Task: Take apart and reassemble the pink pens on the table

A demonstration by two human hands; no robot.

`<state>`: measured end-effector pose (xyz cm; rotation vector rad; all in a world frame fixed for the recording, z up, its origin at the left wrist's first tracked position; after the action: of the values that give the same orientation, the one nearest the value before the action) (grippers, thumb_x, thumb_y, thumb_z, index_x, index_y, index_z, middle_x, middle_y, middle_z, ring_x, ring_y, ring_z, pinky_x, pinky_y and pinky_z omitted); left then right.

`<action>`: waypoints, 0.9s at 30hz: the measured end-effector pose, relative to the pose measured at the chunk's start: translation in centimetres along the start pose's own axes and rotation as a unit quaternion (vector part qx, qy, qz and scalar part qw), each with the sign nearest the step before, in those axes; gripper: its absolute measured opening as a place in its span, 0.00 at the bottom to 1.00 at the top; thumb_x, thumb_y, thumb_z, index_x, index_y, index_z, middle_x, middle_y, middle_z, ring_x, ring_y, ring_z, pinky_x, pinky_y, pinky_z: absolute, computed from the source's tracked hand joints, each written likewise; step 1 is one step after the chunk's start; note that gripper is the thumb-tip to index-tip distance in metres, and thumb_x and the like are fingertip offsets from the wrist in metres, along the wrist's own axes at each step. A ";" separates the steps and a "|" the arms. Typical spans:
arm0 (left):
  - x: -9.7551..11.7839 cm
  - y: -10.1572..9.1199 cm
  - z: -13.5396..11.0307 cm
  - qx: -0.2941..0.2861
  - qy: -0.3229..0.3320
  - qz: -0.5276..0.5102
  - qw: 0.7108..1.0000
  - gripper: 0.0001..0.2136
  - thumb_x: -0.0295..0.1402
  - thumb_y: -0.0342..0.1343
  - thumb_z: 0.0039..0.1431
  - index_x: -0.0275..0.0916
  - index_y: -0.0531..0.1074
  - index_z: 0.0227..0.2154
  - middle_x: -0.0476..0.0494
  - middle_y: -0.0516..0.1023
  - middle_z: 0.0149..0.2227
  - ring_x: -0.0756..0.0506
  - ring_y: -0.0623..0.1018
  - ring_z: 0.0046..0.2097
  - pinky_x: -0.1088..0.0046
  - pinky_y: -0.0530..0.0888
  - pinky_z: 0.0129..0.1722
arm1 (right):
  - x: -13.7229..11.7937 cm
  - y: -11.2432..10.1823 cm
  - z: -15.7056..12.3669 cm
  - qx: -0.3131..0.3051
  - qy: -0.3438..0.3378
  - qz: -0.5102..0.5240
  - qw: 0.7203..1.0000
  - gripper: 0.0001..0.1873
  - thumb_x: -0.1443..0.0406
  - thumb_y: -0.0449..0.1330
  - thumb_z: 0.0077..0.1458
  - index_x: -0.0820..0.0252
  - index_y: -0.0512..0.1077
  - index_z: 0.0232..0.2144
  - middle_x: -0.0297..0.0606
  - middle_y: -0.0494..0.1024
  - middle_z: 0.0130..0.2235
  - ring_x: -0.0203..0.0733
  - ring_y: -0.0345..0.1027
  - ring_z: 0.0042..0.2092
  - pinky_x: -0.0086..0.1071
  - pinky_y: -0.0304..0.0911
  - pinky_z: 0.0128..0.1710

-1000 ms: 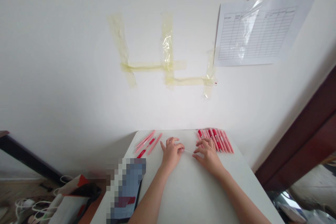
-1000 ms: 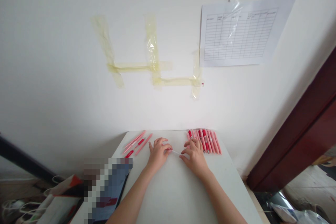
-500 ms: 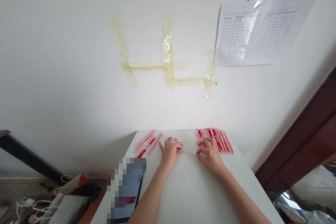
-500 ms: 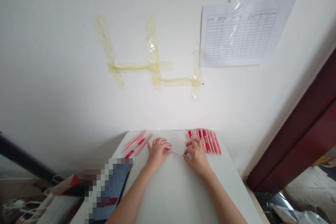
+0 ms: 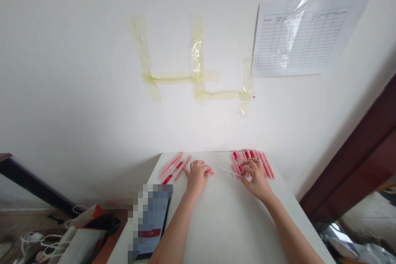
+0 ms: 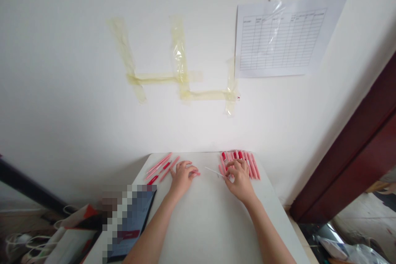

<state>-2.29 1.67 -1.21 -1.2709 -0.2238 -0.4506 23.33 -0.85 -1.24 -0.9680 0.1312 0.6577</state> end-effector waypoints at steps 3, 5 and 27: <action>0.1 -0.1 0.0 -0.010 -0.003 -0.001 1.000 0.09 0.29 0.59 0.56 0.53 0.80 0.34 0.48 0.72 0.53 0.37 0.63 0.60 0.34 0.44 0.60 | -0.6 0.9 -0.1 0.018 0.008 -0.021 1.000 0.05 0.64 0.60 0.52 0.55 0.70 0.25 0.40 0.73 0.44 0.52 0.58 0.54 0.51 0.54 0.55; 0.2 -0.2 0.0 -0.013 -0.002 0.000 1.000 0.08 0.31 0.59 0.56 0.54 0.80 0.34 0.48 0.72 0.53 0.37 0.62 0.60 0.33 0.43 0.59 | -1.3 1.8 -0.2 0.028 0.019 -0.037 0.999 0.04 0.66 0.59 0.50 0.56 0.70 0.24 0.40 0.73 0.42 0.52 0.58 0.53 0.52 0.53 0.56; 0.5 -0.2 -0.1 -0.001 0.009 -0.014 1.000 0.05 0.35 0.60 0.57 0.54 0.80 0.33 0.47 0.73 0.53 0.36 0.62 0.60 0.31 0.41 0.59 | -3.6 3.5 -0.4 0.002 0.057 -0.105 0.993 0.06 0.64 0.61 0.51 0.56 0.70 0.23 0.41 0.72 0.45 0.55 0.56 0.54 0.56 0.47 0.59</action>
<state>-1.92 1.39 -0.88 -1.2655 -0.2268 -0.4862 18.51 -1.48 -2.60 -0.9998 0.1299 0.4091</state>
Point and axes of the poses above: each hand's wrist, its own z-axis towards the middle knuckle, its own y-axis out of the palm, x = y × z, the point moved 1 cm from there along z, towards the middle knuckle
